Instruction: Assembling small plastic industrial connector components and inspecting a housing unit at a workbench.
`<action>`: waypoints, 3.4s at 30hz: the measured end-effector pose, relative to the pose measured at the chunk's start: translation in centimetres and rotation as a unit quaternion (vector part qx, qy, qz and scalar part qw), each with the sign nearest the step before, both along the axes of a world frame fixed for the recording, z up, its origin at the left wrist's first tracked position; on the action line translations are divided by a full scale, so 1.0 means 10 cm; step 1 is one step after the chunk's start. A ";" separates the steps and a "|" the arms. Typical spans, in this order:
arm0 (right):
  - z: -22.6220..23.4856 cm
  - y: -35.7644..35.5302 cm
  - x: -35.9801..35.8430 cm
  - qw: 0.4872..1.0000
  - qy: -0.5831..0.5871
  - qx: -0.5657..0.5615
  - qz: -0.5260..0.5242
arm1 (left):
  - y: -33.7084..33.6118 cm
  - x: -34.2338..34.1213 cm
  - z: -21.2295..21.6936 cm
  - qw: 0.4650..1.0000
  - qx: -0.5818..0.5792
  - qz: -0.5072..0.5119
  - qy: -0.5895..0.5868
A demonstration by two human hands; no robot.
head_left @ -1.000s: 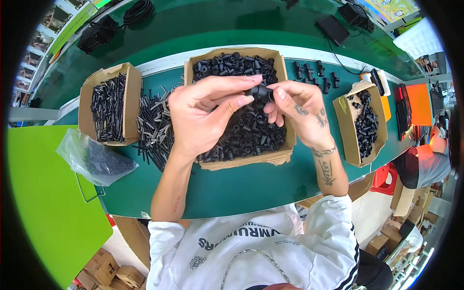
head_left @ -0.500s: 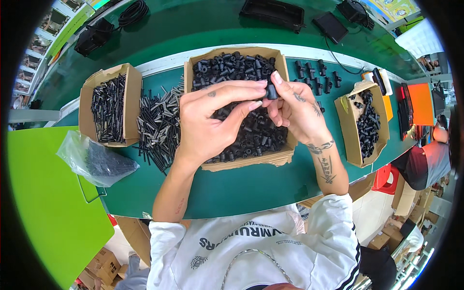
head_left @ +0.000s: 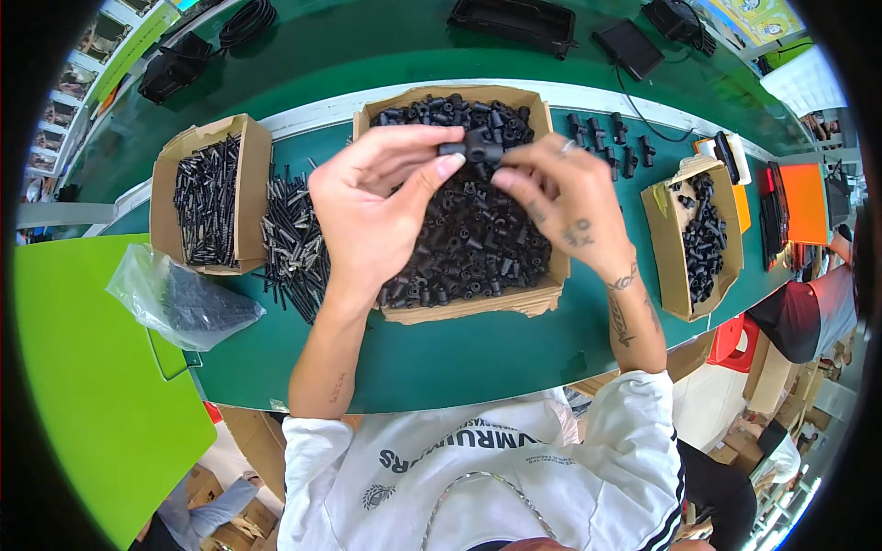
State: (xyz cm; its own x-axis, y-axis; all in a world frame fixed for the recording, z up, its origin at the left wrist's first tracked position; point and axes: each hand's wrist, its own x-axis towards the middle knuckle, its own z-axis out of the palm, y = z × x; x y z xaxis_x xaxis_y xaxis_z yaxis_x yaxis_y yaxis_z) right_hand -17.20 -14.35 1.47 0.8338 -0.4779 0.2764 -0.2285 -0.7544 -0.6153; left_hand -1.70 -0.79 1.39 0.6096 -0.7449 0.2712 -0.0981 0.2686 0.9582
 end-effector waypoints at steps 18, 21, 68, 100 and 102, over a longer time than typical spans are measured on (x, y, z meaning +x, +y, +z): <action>-0.15 0.09 0.17 0.983 0.135 0.026 0.126 | -0.04 0.05 -0.09 1.000 -0.017 -0.008 0.009; -0.16 0.05 0.18 0.981 0.148 0.047 0.112 | -0.03 0.03 -0.07 1.000 -0.008 -0.015 0.014; -0.28 -0.07 0.31 0.991 0.047 -0.063 0.104 | -0.02 0.17 -0.07 0.984 -0.050 -0.007 0.171; -0.23 -0.13 0.05 0.985 0.073 -0.028 0.151 | -0.07 0.06 -0.15 0.993 -0.111 0.031 -0.012; -0.14 -0.12 0.05 0.987 0.064 -0.021 0.145 | -0.07 0.07 -0.16 0.993 -0.111 0.027 -0.015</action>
